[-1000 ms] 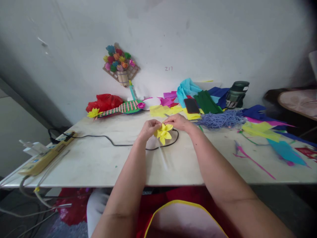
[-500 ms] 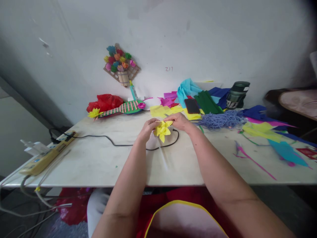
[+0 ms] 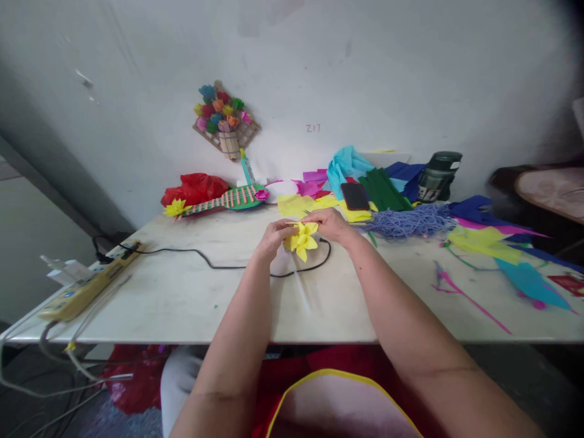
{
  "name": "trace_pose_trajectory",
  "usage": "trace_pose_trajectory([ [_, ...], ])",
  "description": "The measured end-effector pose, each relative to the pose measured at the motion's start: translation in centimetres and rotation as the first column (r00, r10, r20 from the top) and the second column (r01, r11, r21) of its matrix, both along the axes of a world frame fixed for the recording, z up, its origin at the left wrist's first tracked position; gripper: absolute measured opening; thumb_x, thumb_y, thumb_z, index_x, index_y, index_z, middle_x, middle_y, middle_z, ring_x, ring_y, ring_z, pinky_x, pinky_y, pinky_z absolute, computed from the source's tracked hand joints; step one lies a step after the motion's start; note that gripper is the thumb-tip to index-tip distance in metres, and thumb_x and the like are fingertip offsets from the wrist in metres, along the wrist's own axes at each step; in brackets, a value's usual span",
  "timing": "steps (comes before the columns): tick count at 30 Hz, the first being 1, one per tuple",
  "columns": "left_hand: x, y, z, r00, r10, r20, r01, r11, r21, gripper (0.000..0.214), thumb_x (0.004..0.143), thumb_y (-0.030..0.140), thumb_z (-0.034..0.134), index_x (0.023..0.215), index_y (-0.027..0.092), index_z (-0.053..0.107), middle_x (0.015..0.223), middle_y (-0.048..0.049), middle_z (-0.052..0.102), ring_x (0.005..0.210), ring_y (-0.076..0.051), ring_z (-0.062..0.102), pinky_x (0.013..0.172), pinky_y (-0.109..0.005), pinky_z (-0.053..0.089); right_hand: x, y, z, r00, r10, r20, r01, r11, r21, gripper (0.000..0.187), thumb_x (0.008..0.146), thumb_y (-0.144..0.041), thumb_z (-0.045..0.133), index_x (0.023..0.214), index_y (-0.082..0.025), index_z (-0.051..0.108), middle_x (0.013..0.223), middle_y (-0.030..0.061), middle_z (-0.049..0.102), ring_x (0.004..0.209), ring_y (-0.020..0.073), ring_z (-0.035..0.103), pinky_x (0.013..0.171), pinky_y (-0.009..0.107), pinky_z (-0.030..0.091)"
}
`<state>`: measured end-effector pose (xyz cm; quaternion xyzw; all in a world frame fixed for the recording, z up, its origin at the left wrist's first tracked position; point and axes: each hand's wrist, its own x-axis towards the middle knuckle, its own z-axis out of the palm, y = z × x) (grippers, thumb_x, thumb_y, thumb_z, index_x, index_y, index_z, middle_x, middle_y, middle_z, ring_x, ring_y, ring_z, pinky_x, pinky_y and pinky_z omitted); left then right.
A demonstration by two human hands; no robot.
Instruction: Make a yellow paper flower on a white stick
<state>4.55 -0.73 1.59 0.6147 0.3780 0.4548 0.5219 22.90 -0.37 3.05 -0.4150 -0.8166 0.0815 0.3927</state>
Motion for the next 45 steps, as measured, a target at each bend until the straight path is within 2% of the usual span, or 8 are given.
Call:
trace_pose_trajectory([
  [6,0.0,0.1,0.0,0.999,0.037,-0.033,-0.037,0.999,-0.01,0.025,0.058,0.032,0.065,0.073,0.013,0.068,0.061,-0.001,0.06,0.056,-0.01,0.05,0.051,-0.022,0.034,-0.1,-0.1,-0.1,1.0,-0.014,0.004,0.014,1.0,-0.002,0.024,0.073,-0.015,0.059,0.086,-0.026,0.075,0.091,0.0016,0.073,0.083,0.0177,0.067,0.069,0.025,0.048],
  [15,-0.3,0.0,0.0,0.999,0.002,-0.053,-0.003,1.0,-0.024,0.024,0.06,0.033,0.064,0.074,0.013,0.068,0.06,-0.0009,0.058,0.055,-0.01,0.049,0.049,-0.021,0.032,-0.3,-0.3,0.1,1.0,-0.025,0.018,0.025,0.999,-0.028,0.026,0.071,-0.012,0.059,0.085,-0.026,0.076,0.09,0.0013,0.074,0.082,0.0177,0.067,0.069,0.025,0.048],
  [20,-0.4,0.5,-0.3,0.999,-0.016,0.048,0.017,0.999,-0.035,0.024,0.058,0.033,0.064,0.072,0.014,0.067,0.058,0.0008,0.056,0.053,-0.009,0.048,0.047,-0.021,0.03,-0.3,0.0,-0.2,0.999,0.001,-0.035,-0.002,1.0,-0.013,0.03,0.07,-0.008,0.058,0.085,-0.026,0.075,0.09,0.0014,0.073,0.084,0.0179,0.067,0.073,0.026,0.049],
  [25,-0.2,1.0,-0.6,0.976,0.077,0.203,-0.053,0.991,-0.121,0.026,0.054,0.037,0.062,0.063,0.013,0.063,0.055,0.0001,0.053,0.052,-0.009,0.047,0.046,-0.02,0.028,-0.3,0.4,-0.6,0.995,0.014,-0.099,-0.016,1.0,-0.016,0.028,0.069,-0.008,0.059,0.084,-0.025,0.075,0.09,0.0016,0.074,0.085,0.0175,0.068,0.077,0.027,0.051],
  [29,-0.4,0.6,-0.5,0.992,0.014,0.126,-0.007,0.998,-0.057,0.024,0.057,0.035,0.064,0.062,0.013,0.06,0.052,0.0023,0.048,0.047,-0.006,0.04,0.044,-0.02,0.023,-0.3,0.3,-0.4,0.997,0.016,-0.069,-0.018,1.0,-0.024,0.028,0.069,-0.008,0.059,0.084,-0.025,0.075,0.09,0.0013,0.074,0.084,0.0169,0.068,0.076,0.026,0.05],
  [32,-0.5,0.4,-0.3,0.998,-0.028,0.054,0.03,0.999,-0.036,0.023,0.059,0.034,0.065,0.064,0.013,0.06,0.053,0.0019,0.05,0.048,-0.007,0.042,0.046,-0.02,0.025,-0.4,-0.1,-0.2,0.999,0.01,-0.032,-0.01,1.0,-0.023,0.026,0.071,-0.01,0.058,0.085,-0.024,0.075,0.089,0.0021,0.074,0.082,0.0162,0.067,0.071,0.024,0.049],
  [37,-0.5,0.3,-0.2,1.0,-0.008,-0.008,0.008,1.0,-0.017,0.023,0.06,0.034,0.064,0.064,0.013,0.059,0.053,0.0013,0.052,0.049,-0.008,0.045,0.049,-0.021,0.028,-0.6,-0.5,0.1,0.999,-0.021,0.025,0.021,1.0,-0.008,0.023,0.073,-0.013,0.058,0.085,-0.023,0.076,0.085,0.003,0.073,0.08,0.016,0.066,0.066,0.022,0.045],
  [45,-0.3,0.3,-0.2,1.0,-0.004,-0.015,0.005,0.997,0.073,0.034,0.065,0.044,0.064,0.057,0.013,0.054,0.048,0.0038,0.042,0.046,-0.006,0.035,0.046,-0.022,0.025,-0.7,-0.6,0.1,0.998,-0.047,0.032,0.047,0.999,0.018,0.021,0.074,-0.014,0.058,0.081,-0.024,0.076,0.084,0.0025,0.072,0.081,0.0161,0.065,0.068,0.022,0.044],
])
